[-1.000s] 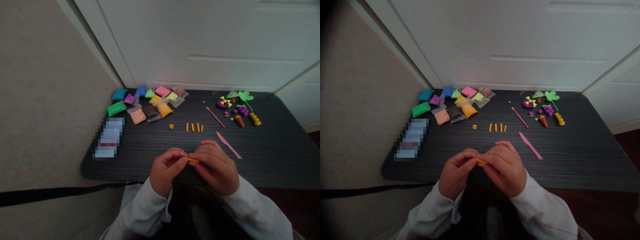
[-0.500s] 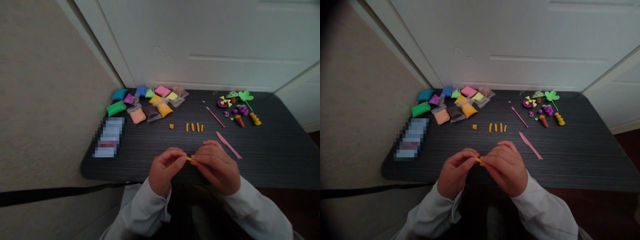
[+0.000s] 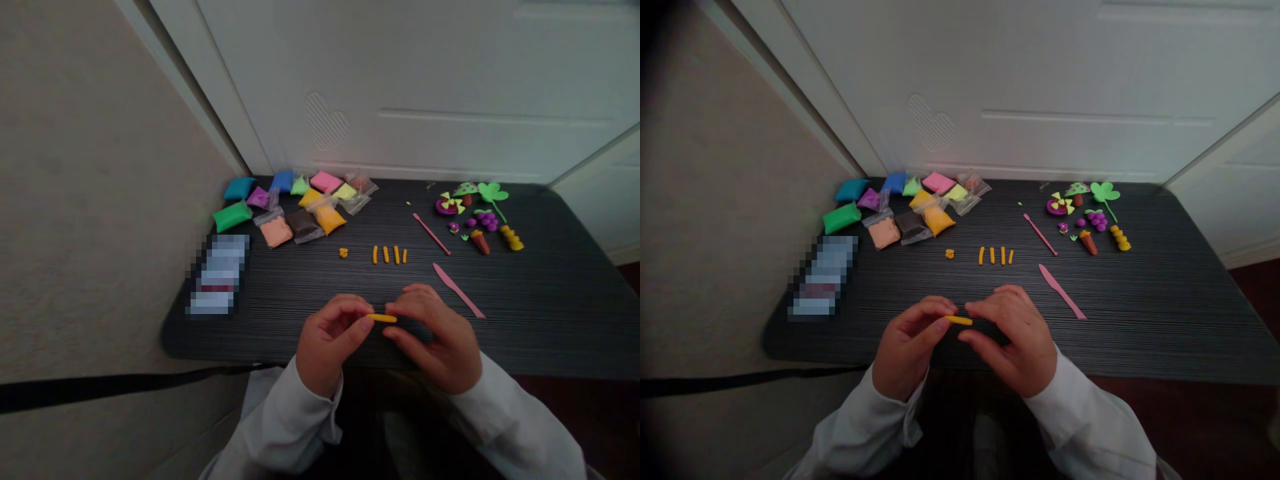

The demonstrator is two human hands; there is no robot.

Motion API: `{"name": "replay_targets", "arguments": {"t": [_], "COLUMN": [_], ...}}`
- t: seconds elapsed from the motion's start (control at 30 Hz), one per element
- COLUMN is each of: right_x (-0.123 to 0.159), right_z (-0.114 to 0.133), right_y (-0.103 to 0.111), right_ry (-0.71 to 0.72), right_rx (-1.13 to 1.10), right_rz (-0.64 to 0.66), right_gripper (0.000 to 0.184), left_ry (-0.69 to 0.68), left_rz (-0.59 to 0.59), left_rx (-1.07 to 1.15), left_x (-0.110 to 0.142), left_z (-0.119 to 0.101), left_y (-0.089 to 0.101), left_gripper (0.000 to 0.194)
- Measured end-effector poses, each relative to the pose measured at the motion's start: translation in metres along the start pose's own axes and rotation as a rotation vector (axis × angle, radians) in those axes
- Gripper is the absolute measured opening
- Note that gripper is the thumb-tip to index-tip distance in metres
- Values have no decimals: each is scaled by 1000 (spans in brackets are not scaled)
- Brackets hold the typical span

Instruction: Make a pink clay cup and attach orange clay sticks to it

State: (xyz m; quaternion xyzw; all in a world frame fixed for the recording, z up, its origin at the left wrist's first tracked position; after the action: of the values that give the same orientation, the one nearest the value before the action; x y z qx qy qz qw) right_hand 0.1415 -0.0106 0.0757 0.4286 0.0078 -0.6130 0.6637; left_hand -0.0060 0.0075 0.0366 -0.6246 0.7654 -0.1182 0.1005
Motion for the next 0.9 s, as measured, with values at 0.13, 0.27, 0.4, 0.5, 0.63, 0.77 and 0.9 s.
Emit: {"name": "replay_targets", "arguments": {"t": [0.13,0.27,0.4,0.5,0.63,0.77,0.9], "right_x": [-1,-2,-3,-3,-3,-4,-3], "right_z": [1,3,6,7,8,8,7], "right_y": [0,1,3,4,4,3,2], "right_ry": [10,14,10,4,15,9,5], "right_rx": [-15,-18,-29,-25,-29,-32,-35], "right_rz": [23,13,2,14,28,27,44], "right_gripper": [24,23,20,18,19,19,19], "left_ry": [-53,-114,-219,-271,-324,-363,-364], "left_rz": [14,32,69,72,83,91,115], "left_rx": [-59,-131,-284,-369,-411,-447,-473], "left_x": [1,2,3,3,3,3,3], "left_z": [-6,-10,-16,-20,-23,-24,-25], "left_y": [-3,-3,-1,1,0,0,-1], "left_gripper": [9,13,23,20,19,25,22]}}
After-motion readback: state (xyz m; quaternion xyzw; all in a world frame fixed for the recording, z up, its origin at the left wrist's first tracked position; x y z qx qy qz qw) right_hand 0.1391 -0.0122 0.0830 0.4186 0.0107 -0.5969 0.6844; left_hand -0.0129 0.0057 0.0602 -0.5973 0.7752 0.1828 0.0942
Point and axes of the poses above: each hand's wrist, its own x-axis away from the middle knuckle, its own y-axis out of the back of the hand, z = x × y, the point moved 4 cm from there along -x, towards the middle knuckle
